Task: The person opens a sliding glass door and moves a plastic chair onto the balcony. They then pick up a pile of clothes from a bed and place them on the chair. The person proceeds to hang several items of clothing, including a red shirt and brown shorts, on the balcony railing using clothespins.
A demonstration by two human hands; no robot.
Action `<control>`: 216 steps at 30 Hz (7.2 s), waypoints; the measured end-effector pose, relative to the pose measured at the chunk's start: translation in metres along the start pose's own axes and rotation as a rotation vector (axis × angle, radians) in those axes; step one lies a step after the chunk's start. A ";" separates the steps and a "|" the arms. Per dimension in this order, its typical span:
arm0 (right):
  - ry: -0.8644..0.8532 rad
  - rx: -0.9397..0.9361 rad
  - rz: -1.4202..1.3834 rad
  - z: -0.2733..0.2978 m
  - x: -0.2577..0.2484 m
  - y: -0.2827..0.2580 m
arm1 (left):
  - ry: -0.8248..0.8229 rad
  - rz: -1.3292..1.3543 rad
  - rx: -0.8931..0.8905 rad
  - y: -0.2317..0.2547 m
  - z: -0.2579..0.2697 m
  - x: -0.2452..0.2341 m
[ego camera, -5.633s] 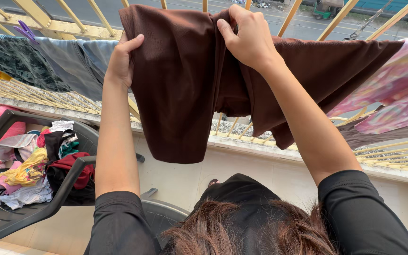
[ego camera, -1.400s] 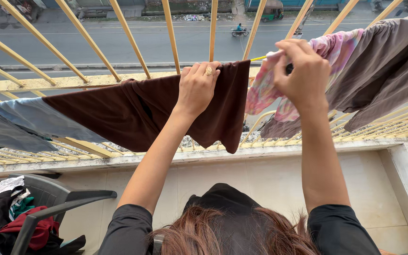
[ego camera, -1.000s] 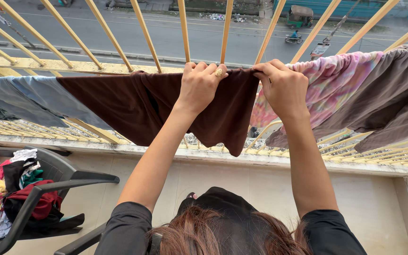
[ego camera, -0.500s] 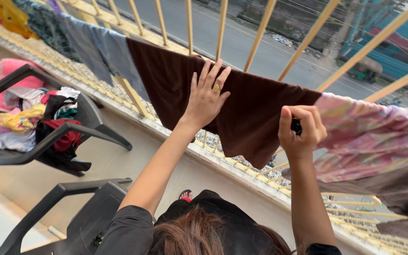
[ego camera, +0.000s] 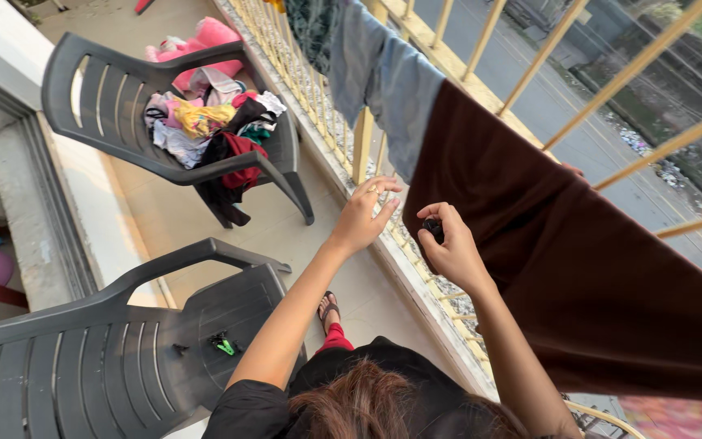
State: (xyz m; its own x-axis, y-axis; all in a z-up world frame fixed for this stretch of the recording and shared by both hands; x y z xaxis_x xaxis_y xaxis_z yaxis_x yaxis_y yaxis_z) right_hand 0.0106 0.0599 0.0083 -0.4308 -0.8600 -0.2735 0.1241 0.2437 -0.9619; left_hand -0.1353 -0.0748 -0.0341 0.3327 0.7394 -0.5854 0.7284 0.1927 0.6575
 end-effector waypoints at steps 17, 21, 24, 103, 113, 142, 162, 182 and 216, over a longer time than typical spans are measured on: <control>-0.514 0.207 -0.427 -0.231 0.195 0.024 | 0.128 0.055 -0.563 -0.235 -0.011 -0.158; -0.598 0.228 -0.408 -0.282 0.233 0.039 | 0.131 0.052 -0.660 -0.269 -0.004 -0.166; -0.637 0.175 -0.267 -0.326 0.261 0.048 | 0.186 0.051 -0.716 -0.293 -0.003 -0.173; 0.570 -0.308 0.095 -0.477 0.203 -0.061 | -0.005 -0.139 0.380 -0.393 -0.367 -0.102; 0.693 -0.466 0.316 -0.444 0.153 -0.079 | -0.262 -0.388 0.368 -0.328 -0.377 -0.056; 0.432 -0.370 -0.545 -0.442 0.179 -0.037 | -0.234 -0.468 0.428 -0.351 -0.328 -0.083; -0.048 0.434 -0.521 -0.564 0.437 0.177 | -0.683 -0.490 -0.661 -0.675 -0.121 -0.220; 0.178 0.640 0.184 -0.573 0.545 0.321 | -0.973 -0.461 -0.722 -0.737 -0.090 -0.194; 0.429 0.375 -0.177 -0.486 0.360 0.158 | -0.722 -0.084 -0.357 -0.607 -0.191 -0.117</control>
State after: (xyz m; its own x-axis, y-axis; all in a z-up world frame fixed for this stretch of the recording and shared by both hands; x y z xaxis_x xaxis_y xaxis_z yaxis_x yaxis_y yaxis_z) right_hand -0.5593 0.0072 -0.2431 -0.7867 -0.5963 -0.1599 0.2907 -0.1293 -0.9480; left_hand -0.7307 -0.1550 -0.2742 0.6786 0.1376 -0.7215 0.5740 0.5135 0.6378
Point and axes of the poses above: each hand's wrist, its own z-axis away from the middle knuckle, its own x-axis out of the palm, y = z × x, the point moved 2 cm from there along -z, towards the middle knuckle, and after that the axes turned 13 degrees about -z, right-handed, at the moved point
